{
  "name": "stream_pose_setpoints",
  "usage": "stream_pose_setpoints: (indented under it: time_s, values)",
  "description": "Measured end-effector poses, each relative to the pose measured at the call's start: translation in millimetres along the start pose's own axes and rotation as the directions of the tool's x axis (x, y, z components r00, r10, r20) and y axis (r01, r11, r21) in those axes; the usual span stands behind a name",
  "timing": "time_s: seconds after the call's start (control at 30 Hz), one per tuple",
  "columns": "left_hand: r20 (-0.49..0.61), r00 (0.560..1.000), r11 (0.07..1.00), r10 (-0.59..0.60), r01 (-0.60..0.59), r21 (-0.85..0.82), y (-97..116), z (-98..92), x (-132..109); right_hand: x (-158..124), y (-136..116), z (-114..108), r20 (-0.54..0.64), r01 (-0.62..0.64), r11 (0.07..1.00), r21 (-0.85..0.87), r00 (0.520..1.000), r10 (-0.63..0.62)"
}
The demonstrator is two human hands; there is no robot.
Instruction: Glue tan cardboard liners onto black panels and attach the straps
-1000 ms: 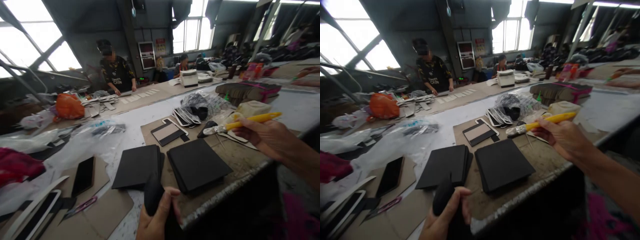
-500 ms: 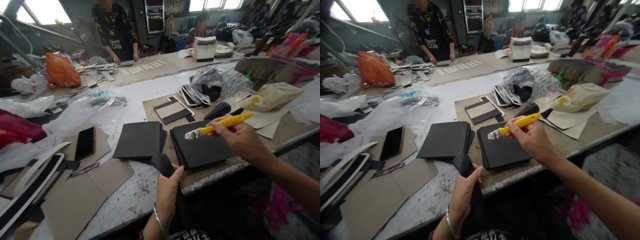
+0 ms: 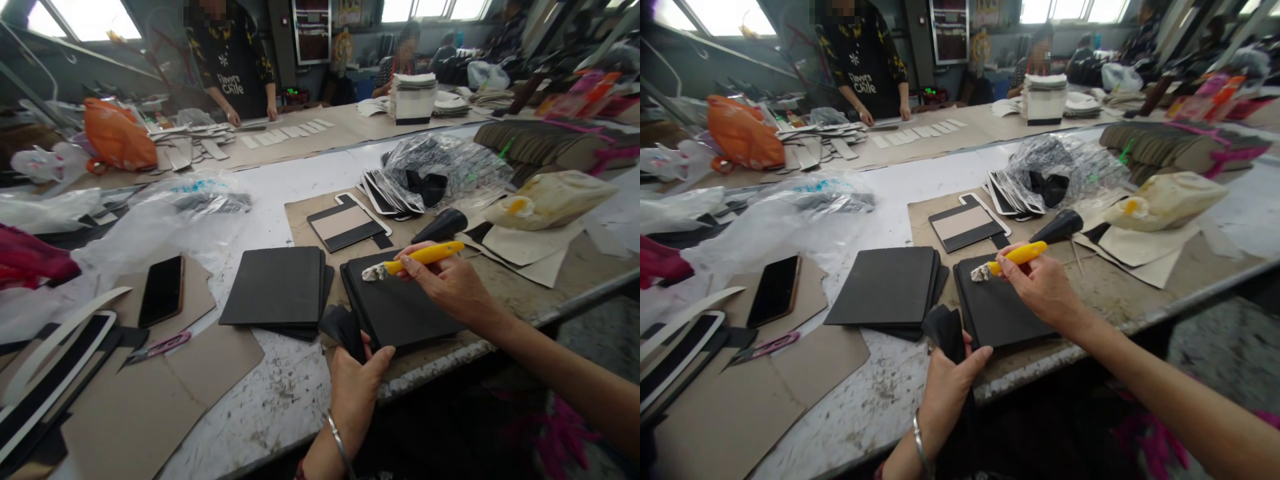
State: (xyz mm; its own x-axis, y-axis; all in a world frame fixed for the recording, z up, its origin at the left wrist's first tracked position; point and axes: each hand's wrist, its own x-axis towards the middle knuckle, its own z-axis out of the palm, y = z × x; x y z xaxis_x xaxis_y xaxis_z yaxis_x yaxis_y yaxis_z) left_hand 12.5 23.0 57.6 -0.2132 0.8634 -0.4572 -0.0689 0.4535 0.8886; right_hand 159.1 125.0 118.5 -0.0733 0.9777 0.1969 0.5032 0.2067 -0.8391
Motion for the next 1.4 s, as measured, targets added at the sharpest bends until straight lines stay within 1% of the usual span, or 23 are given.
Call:
stream_pose_setpoints:
  time_s: [0.17,0.23,0.3,0.43,0.53,0.63,0.77,0.87,0.97,1.1,1.27,1.4]
  values:
    - [-0.011,1.0,0.999,0.029,-0.029,-0.021,-2.9,-1.0,2.3,-1.8,-3.2,-4.8,0.029,0.02,0.999,-0.042,0.999,-0.019]
    - [-0.015,1.0,0.999,0.013,-0.014,-0.038,-4.3,-0.8,2.8,-0.3,-5.1,-5.8,0.02,0.028,0.999,-0.044,0.999,-0.027]
    - [-0.016,1.0,0.999,-0.005,0.005,-0.046,-5.2,-0.4,3.0,3.0,-6.0,-4.7,0.005,0.045,0.998,-0.04,0.999,-0.045]
    - [-0.026,0.999,0.998,0.023,-0.025,-0.066,-3.8,0.4,2.5,3.6,-4.9,-2.2,0.029,0.08,0.993,-0.092,0.997,-0.077]
    - [-0.034,0.999,0.995,0.02,-0.023,-0.093,-2.9,0.3,3.0,-11.0,-5.0,-7.5,0.074,0.053,0.994,-0.1,0.996,-0.045]
    - [-0.007,1.0,0.998,0.026,-0.026,-0.065,-4.4,-0.5,4.8,-33.8,-7.9,-17.5,0.118,-0.01,0.998,-0.054,0.993,0.017]
    - [0.01,0.999,0.999,0.042,-0.042,-0.018,-7.1,-1.8,6.7,-58.2,-12.9,-28.4,0.124,-0.086,0.996,0.02,0.989,0.083]
    - [0.022,0.998,0.998,0.06,-0.06,-0.004,-8.1,-2.8,7.0,-66.2,-12.9,-31.9,0.105,-0.13,0.989,0.065,0.987,0.123]
    - [0.044,0.997,0.997,0.071,-0.07,-0.018,-8.3,-3.4,6.9,-68.4,-8.9,-33.5,0.078,-0.17,0.981,0.096,0.984,0.163]
    - [0.051,0.996,0.998,0.07,-0.069,-0.009,-8.1,-2.9,7.5,-69.6,-0.8,-40.8,0.017,-0.185,0.979,0.091,0.983,0.184]
    - [0.052,0.996,0.998,0.066,-0.067,0.016,-9.1,-3.0,6.5,-73.5,13.9,-64.9,-0.085,-0.198,0.98,0.009,0.977,0.198]
    - [0.04,0.998,0.998,0.041,-0.043,0.052,-10.3,-3.6,5.2,-75.9,31.5,-90.6,-0.17,-0.26,0.965,-0.014,0.952,0.254]
